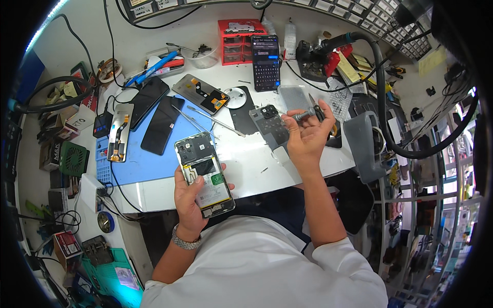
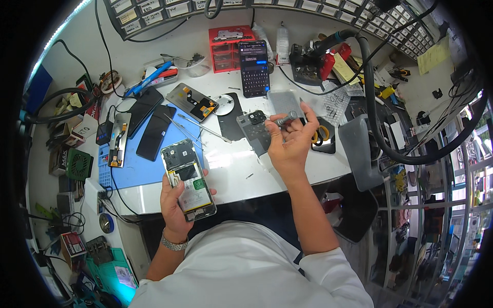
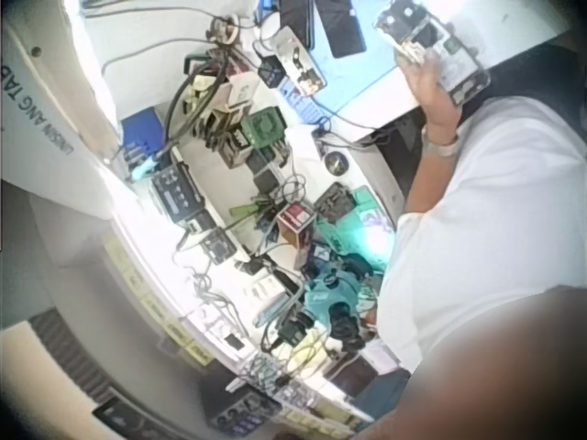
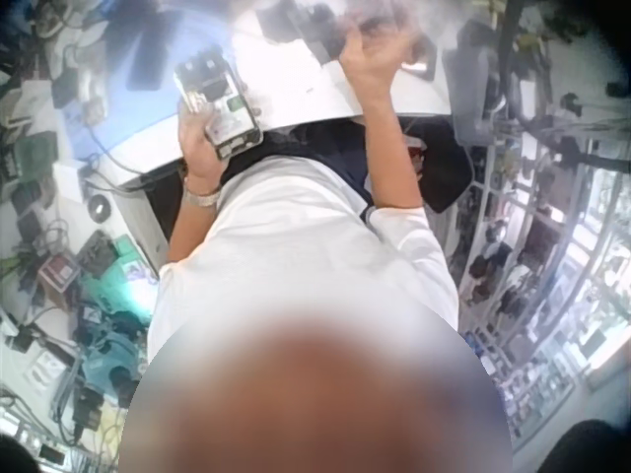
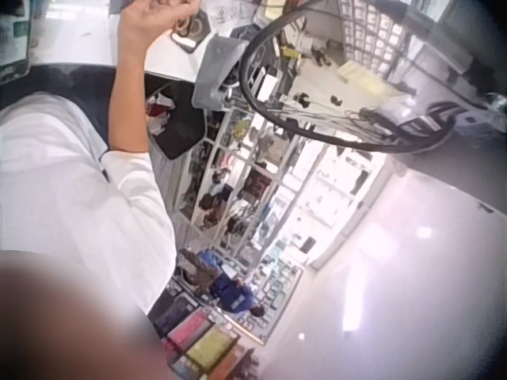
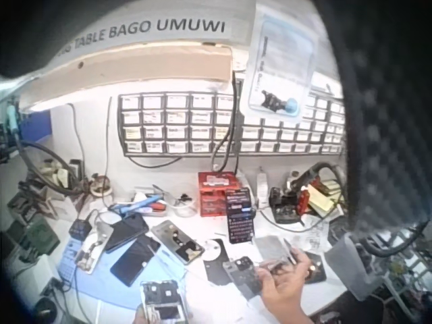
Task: The person disassembles a smartphone, removes the back cover and internal components, and uses a soldering iron on the motherboard. They then reassemble the phone and test it by turning it on.
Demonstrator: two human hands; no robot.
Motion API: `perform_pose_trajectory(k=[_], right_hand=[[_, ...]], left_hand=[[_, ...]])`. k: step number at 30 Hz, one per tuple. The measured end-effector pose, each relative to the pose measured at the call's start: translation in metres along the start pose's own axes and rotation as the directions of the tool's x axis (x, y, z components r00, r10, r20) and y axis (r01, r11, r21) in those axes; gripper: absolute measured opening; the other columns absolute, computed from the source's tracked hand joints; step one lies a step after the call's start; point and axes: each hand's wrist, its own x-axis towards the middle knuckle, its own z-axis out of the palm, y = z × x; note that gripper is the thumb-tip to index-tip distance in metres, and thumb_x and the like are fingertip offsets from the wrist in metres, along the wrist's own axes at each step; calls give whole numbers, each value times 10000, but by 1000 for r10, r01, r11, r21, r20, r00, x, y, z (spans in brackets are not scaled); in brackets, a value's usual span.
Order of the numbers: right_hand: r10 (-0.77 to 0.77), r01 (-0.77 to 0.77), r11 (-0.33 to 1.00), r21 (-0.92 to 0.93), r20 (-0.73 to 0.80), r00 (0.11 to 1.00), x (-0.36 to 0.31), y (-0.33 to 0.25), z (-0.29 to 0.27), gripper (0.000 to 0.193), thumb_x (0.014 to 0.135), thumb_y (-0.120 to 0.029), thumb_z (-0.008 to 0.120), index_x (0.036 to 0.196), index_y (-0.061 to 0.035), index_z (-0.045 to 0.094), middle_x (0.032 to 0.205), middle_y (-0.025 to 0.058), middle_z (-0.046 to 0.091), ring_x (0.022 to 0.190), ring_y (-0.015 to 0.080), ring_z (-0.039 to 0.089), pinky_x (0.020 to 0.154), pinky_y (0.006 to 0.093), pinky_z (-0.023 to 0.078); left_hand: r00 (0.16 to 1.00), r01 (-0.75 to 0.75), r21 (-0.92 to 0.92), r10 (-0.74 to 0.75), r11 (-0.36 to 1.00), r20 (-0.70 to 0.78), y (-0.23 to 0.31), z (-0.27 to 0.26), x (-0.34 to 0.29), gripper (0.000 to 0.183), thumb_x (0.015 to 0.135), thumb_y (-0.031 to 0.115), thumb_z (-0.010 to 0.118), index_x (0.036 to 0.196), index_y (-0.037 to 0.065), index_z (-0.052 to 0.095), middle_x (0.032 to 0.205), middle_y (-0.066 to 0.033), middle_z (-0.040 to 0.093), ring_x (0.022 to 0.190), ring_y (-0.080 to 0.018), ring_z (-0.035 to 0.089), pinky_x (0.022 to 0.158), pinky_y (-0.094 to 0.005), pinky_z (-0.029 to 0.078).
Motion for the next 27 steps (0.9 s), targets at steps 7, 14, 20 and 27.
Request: perform_pose_trajectory(k=[7, 14, 20, 27], right_hand=[[60, -50, 995, -90, 113, 992, 0, 18, 0, 561, 1032, 88, 654, 1499, 17, 352, 1169, 187, 692, 1012, 176, 730, 916, 277, 610], [73, -67, 995, -76, 82, 994, 4, 14, 4, 564, 1032, 84, 656, 1499, 16, 347, 1170, 187, 693, 1024, 170, 729, 919, 280, 611], [83, -73, 991, -110, 93, 992, 3, 19, 1, 556, 1036, 77, 653, 1497, 13, 348, 1174, 189, 694, 1033, 171, 729, 911, 275, 609], [90, -83, 994, -77, 96, 991, 1, 15, 3, 545, 1042, 68, 655, 1487, 9, 346, 1181, 198, 684, 1046, 184, 725, 904, 273, 604]], left_hand=[[989, -145, 61, 143, 988, 40, -14, 6, 13, 908, 929, -126, 641, 1660, 89, 147, 1549, -285, 520, 1325, -460, 664, 1091, -552, 598], [956, -292, 137, 283, 947, 79, -24, 5, 10, 1243, 905, -196, 673, 1750, 260, -116, 1591, -214, 496, 1411, -296, 607, 1134, -447, 549], [980, -180, 292, 144, 939, 141, -24, -8, 10, 773, 956, -146, 681, 1645, 16, 371, 1529, -172, 542, 1317, -222, 645, 1110, -367, 542], [994, -113, 457, 98, 882, 55, -29, -16, 7, 387, 970, -88, 737, 1353, -52, 699, 1306, -101, 595, 1131, -148, 674, 921, -259, 584]])
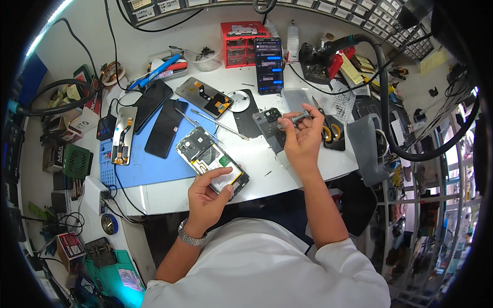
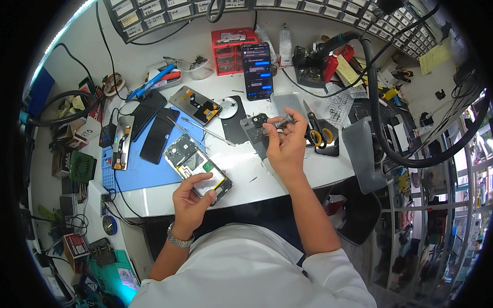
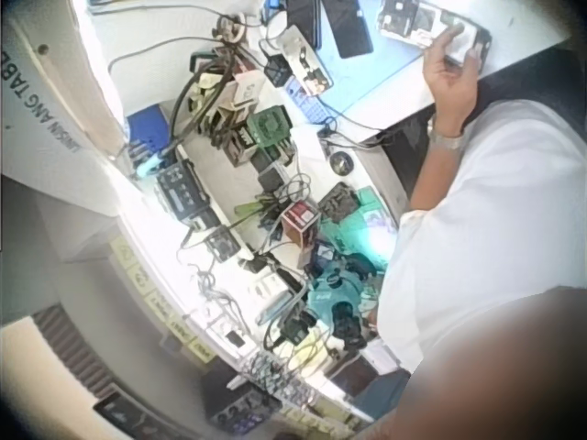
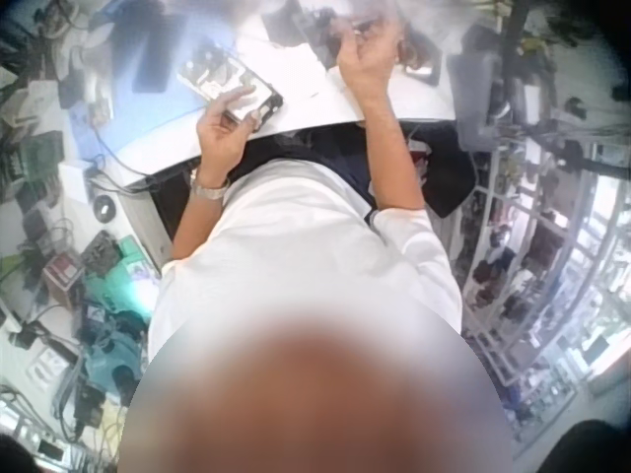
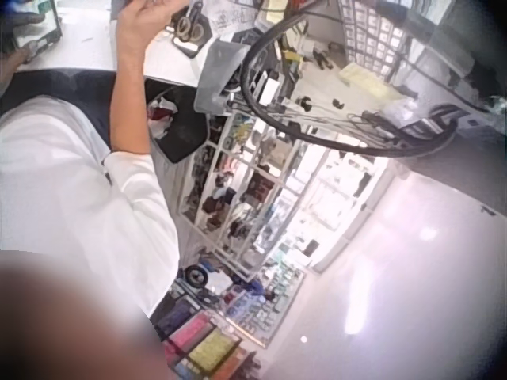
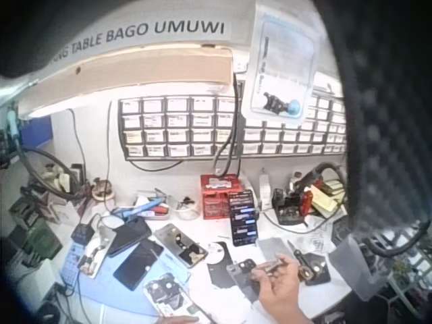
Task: The person disassembles a smartphone, removes the back cover and internal components, and uses a soldering iron on the motherboard. They then reassemble the phone and test it by turning it on.
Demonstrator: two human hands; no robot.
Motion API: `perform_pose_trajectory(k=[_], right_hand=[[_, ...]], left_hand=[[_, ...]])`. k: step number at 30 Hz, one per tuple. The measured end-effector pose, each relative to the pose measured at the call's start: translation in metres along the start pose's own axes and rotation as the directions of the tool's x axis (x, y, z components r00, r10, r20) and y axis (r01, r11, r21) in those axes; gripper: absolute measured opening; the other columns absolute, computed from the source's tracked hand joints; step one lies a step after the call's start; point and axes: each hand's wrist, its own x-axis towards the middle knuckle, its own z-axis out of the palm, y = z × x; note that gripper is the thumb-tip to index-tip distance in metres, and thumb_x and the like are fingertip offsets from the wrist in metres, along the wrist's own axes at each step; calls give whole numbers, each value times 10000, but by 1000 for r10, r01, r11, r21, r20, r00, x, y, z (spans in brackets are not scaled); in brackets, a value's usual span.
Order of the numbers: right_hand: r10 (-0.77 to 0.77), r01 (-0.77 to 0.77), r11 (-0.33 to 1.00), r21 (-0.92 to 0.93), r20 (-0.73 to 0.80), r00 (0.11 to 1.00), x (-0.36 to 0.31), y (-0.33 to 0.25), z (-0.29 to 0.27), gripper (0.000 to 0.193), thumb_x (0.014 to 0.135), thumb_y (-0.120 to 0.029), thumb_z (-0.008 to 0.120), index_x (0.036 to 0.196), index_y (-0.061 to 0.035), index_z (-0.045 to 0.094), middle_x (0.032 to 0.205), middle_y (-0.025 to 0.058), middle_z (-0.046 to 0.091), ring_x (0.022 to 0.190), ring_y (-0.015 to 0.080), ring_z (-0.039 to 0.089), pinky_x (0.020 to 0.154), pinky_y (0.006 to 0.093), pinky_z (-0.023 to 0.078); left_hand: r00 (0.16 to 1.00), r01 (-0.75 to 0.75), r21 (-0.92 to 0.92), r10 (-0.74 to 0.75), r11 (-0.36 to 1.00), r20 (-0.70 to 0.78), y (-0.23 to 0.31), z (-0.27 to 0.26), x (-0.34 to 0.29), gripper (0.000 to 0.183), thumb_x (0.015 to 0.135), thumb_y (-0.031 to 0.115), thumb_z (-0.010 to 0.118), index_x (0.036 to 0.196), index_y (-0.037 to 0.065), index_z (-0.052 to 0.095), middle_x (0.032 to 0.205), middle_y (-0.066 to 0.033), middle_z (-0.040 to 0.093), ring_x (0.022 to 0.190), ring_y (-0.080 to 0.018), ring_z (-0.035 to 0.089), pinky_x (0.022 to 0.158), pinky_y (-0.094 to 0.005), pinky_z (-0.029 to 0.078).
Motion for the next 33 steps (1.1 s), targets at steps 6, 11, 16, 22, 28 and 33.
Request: perform_pose_trajectory(k=[6, 11, 16, 22, 28, 33], right_hand=[[100, -93, 982, 164, -32, 994, -20, -34, 16, 668, 1060, 42, 657, 1521, -67, 186, 1211, 233, 669, 1075, 250, 739, 925, 331, 616], [94, -108, 968, 226, 68, 993, -55, -57, 38, 624, 1056, 44, 665, 1472, -78, 216, 1212, 251, 668, 1060, 259, 755, 921, 341, 640], [36, -69, 953, 295, 118, 992, -78, -56, 54, 643, 1045, 71, 665, 1472, -97, 215, 1192, 258, 677, 1068, 266, 759, 911, 328, 642], [57, -92, 950, 300, 126, 990, -86, -53, 56, 652, 1055, 25, 682, 1497, -97, 219, 1194, 246, 687, 1042, 280, 762, 900, 356, 645], [-106, 77, 972, 220, 124, 987, -84, -57, 51, 655, 1033, 87, 671, 1470, -102, 221, 1189, 256, 686, 1028, 263, 768, 884, 321, 645], [-179, 147, 970, 192, 157, 971, -86, -59, 50, 665, 1016, 120, 671, 1458, -108, 229, 1191, 257, 686, 1011, 256, 769, 876, 317, 645]], left_hand=[[999, 4, -2, -4, 1000, -35, 5, 5, 1, 315, 977, -58, 775, 1289, -52, 737, 1297, -94, 576, 1189, -156, 648, 907, -237, 594], [995, -71, 8, 72, 997, -65, 5, 10, 4, 308, 977, -32, 788, 1276, -79, 733, 1227, -112, 654, 1053, -142, 706, 810, -229, 633], [992, -99, 25, 101, 995, -71, 5, 9, 4, 276, 992, 2, 793, 1252, -77, 748, 1211, -110, 669, 1015, -128, 709, 772, -230, 608], [990, -102, 40, 105, 994, -92, 7, 10, 4, 220, 994, 37, 809, 1183, -70, 773, 1126, -108, 727, 968, -114, 722, 770, -234, 584], [990, -79, 59, 86, 995, -113, 6, 12, 4, 180, 988, 24, 811, 1142, -65, 781, 1080, -106, 754, 954, -119, 729, 810, -245, 583], [987, -121, 121, 132, 985, -92, 5, 13, 4, 175, 978, 17, 820, 1133, -59, 786, 1084, -107, 761, 939, -119, 728, 809, -247, 584]])
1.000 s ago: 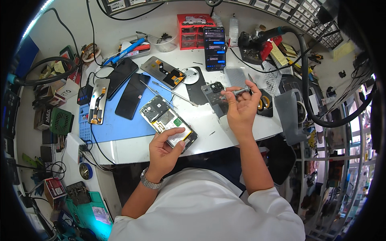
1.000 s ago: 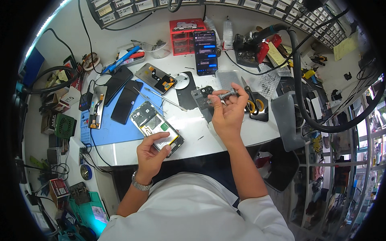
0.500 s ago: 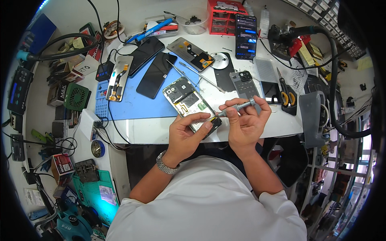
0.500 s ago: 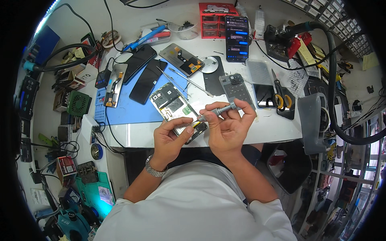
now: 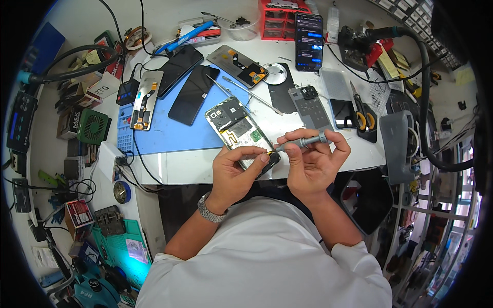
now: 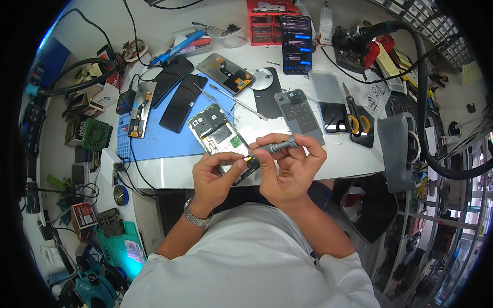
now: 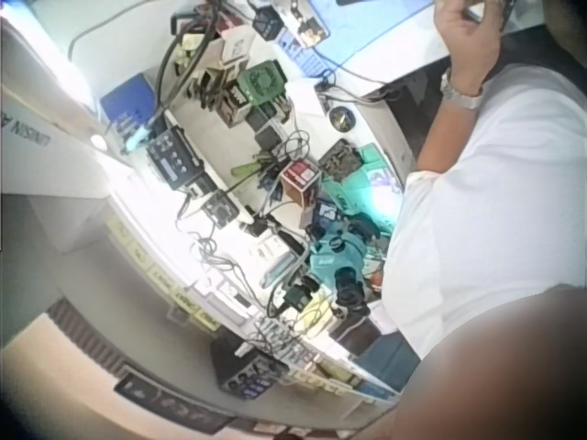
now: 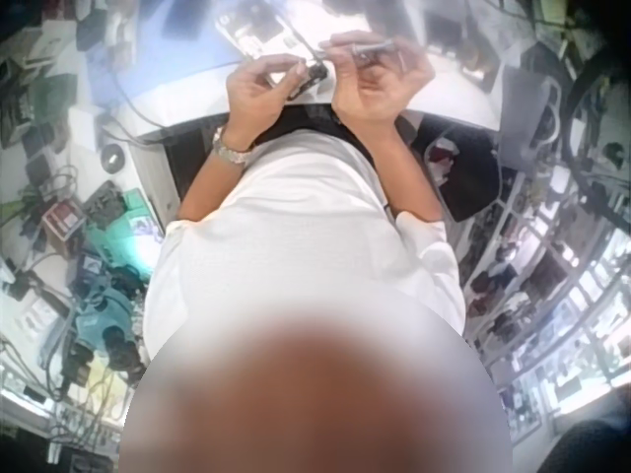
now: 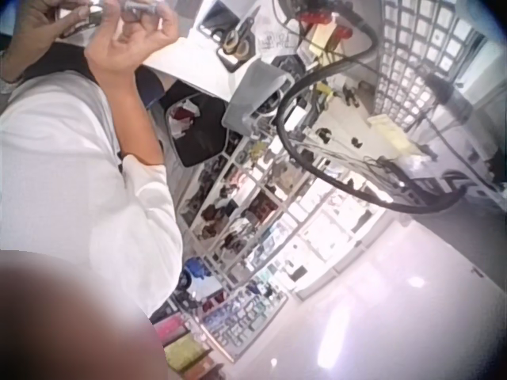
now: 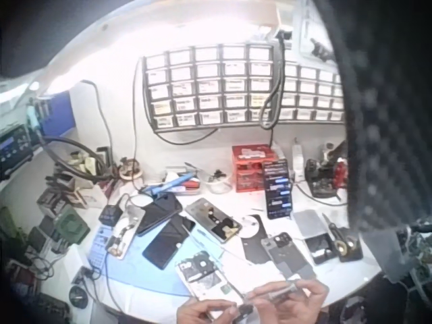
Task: The person disassembles a smartphone, removes the back cover and internal components, and uses a soldering iron on the motherboard. They then reassemble the phone and test it by turning it on.
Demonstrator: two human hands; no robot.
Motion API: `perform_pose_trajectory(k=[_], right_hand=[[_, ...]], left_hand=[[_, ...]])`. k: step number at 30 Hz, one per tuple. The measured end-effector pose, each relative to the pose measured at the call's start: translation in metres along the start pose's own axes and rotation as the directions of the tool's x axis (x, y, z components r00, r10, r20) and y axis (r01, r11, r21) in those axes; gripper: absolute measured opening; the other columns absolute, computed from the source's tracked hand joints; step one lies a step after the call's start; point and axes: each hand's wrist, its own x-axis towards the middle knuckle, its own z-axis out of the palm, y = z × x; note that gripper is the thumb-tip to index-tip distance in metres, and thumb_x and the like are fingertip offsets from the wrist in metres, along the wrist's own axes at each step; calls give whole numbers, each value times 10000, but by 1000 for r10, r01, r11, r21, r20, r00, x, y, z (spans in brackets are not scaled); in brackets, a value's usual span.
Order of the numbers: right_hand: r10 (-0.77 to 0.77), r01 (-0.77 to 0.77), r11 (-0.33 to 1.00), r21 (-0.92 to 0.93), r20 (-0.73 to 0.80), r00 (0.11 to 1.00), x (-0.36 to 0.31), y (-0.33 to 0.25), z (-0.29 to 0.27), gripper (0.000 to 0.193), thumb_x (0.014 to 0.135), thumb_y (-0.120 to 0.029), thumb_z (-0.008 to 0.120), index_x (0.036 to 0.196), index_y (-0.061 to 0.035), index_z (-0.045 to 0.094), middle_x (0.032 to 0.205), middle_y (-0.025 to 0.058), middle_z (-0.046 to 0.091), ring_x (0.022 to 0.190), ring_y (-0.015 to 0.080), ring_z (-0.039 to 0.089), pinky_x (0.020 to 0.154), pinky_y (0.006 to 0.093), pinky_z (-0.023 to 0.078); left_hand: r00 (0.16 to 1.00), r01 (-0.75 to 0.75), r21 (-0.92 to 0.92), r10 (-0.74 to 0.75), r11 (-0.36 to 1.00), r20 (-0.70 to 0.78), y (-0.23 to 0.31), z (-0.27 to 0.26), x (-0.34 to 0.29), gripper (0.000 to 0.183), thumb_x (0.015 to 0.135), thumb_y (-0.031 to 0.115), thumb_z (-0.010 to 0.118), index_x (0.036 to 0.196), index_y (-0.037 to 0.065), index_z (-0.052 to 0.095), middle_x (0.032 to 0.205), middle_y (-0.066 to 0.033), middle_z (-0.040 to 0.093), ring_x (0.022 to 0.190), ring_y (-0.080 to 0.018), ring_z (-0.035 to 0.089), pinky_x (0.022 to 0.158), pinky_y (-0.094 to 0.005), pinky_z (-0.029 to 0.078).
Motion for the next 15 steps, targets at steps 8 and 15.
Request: perform_pose_trajectory(k=[8, 15], right_hand=[[-27, 29, 999, -45, 54, 998, -2, 3, 0, 654, 1028, 115, 655, 1460, -104, 217, 1183, 253, 686, 995, 264, 766, 865, 344, 660], [-78, 79, 997, -25, 36, 996, 0, 5, 0, 667, 979, 166, 676, 1431, -95, 259, 1166, 249, 689, 1010, 256, 766, 831, 303, 646]], left_hand=[[1000, 16, 43, -17, 999, 11, 5, 0, 0, 184, 960, 25, 841, 1121, -49, 795, 1095, -103, 763, 947, -120, 729, 812, -251, 585], [1000, 15, 30, -15, 999, 14, 5, 1, 1, 196, 956, 34, 850, 1127, -46, 798, 1096, -104, 766, 950, -124, 731, 811, -256, 586]])
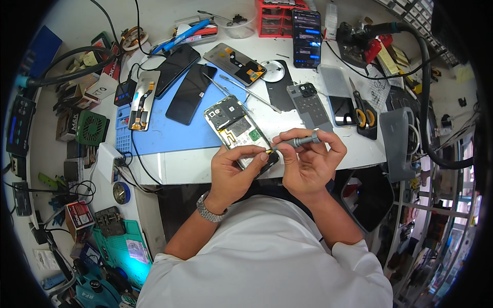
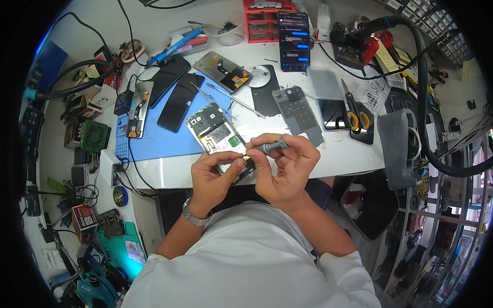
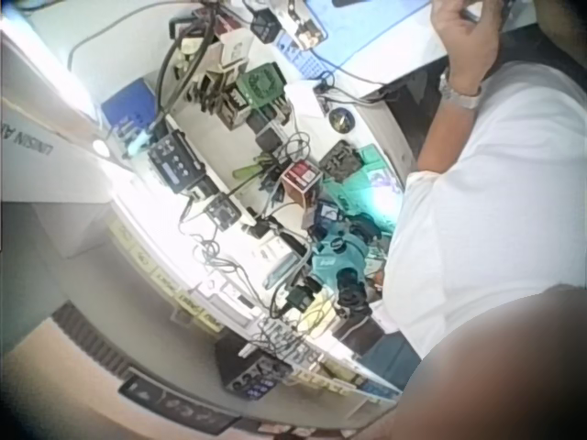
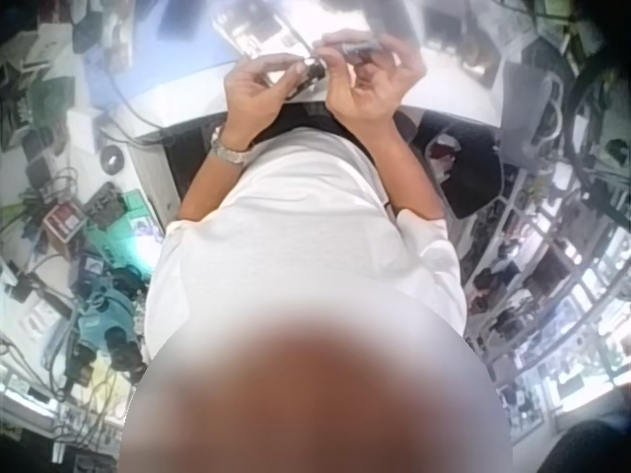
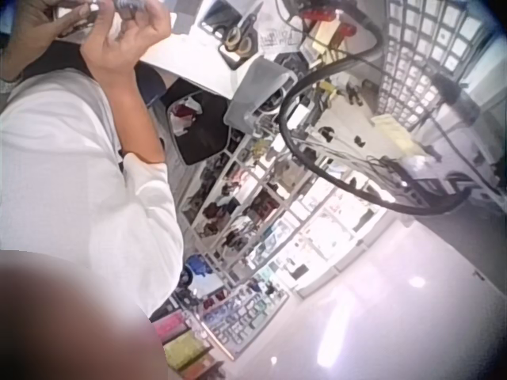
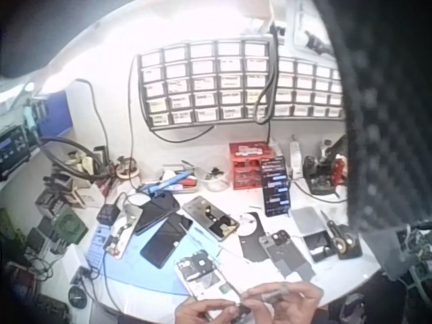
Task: The person disassembles a smartphone, removes the back cover and internal components, and uses a soldering iron on the motherboard. They then reassemble the phone and test it by turning it on.
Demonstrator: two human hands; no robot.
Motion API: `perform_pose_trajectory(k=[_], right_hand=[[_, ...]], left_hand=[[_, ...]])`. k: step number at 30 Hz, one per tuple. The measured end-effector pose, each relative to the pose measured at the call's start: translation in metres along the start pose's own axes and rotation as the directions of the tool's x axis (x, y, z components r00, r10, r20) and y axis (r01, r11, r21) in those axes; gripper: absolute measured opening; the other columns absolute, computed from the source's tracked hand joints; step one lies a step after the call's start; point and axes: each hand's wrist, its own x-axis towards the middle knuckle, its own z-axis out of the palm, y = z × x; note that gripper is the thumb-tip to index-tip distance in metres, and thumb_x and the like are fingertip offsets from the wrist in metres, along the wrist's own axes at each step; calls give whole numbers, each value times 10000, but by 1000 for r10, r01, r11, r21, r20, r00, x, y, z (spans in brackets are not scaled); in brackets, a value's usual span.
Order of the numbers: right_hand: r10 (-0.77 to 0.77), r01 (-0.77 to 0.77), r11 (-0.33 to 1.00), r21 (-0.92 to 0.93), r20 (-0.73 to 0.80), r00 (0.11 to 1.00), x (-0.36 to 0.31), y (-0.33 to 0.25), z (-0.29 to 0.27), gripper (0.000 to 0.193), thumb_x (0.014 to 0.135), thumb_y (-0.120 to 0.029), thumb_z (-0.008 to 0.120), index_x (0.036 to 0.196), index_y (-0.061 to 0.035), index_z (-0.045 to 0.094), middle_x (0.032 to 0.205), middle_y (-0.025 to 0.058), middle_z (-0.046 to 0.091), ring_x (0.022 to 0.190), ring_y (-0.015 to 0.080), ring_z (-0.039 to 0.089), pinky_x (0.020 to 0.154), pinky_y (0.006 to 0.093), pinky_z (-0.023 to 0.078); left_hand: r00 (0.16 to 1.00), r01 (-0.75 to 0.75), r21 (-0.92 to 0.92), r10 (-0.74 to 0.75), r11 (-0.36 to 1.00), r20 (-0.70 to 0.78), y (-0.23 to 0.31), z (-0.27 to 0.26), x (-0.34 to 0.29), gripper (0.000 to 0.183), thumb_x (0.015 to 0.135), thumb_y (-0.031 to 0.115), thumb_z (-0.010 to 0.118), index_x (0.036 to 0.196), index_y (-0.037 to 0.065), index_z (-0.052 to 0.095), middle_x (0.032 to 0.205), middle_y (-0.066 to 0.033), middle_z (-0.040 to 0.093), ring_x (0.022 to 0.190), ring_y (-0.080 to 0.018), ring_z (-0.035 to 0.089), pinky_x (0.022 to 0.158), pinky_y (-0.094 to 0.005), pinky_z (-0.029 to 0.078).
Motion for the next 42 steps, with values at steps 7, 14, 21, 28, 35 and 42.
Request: perform_pose_trajectory(k=[7, 14, 21, 28, 35, 42], right_hand=[[-11, 15, 996, -92, 39, 999, 2, -6, -1, 654, 1008, 122, 682, 1442, -94, 244, 1145, 252, 714, 980, 261, 777, 789, 288, 623], [-29, 32, 998, -51, 51, 998, 0, -2, -3, 653, 969, 172, 686, 1411, -86, 281, 1178, 252, 683, 1021, 245, 756, 799, 273, 605], [-5, 13, 988, -156, 47, 999, 1, -3, -7, 648, 997, 136, 686, 1437, -98, 272, 1115, 230, 709, 964, 247, 759, 845, 316, 614], [70, -62, 985, -161, 43, 997, -8, 3, -11, 641, 988, 151, 679, 1430, -97, 286, 1112, 212, 698, 975, 225, 745, 869, 298, 594], [83, -75, 987, -143, 54, 995, -11, 8, -10, 643, 984, 156, 679, 1425, -92, 283, 1121, 219, 697, 981, 221, 745, 869, 284, 587], [-29, 35, 997, -75, 85, 996, -5, 4, -10, 512, 949, 166, 709, 1369, -15, 479, 1200, 225, 710, 1037, 262, 748, 910, 346, 616]], left_hand=[[1000, 17, 20, -17, 1000, 3, 2, -1, 0, 187, 954, 45, 858, 1112, -41, 806, 1082, -99, 774, 941, -119, 726, 811, -254, 581], [996, 72, 52, -75, 996, 38, -1, -5, 0, 241, 939, 61, 879, 1144, -38, 802, 1111, -104, 771, 988, -129, 727, 847, -267, 583], [994, 107, -30, -107, 994, -16, -8, -2, 0, 426, 933, -8, 843, 1344, -37, 733, 1319, -160, 646, 1206, -202, 679, 1025, -324, 567], [990, 140, -30, -141, 990, -18, -8, -1, 1, 433, 937, -45, 815, 1360, -42, 722, 1328, -156, 629, 1215, -199, 677, 1027, -320, 571], [990, 142, -41, -143, 989, -16, -9, -1, 2, 434, 936, -47, 814, 1360, -40, 723, 1320, -154, 628, 1209, -196, 677, 1016, -312, 572], [989, 145, -21, -145, 989, -24, -9, -1, 2, 435, 935, -35, 821, 1359, -33, 727, 1316, -153, 625, 1196, -198, 680, 1022, -316, 564]])
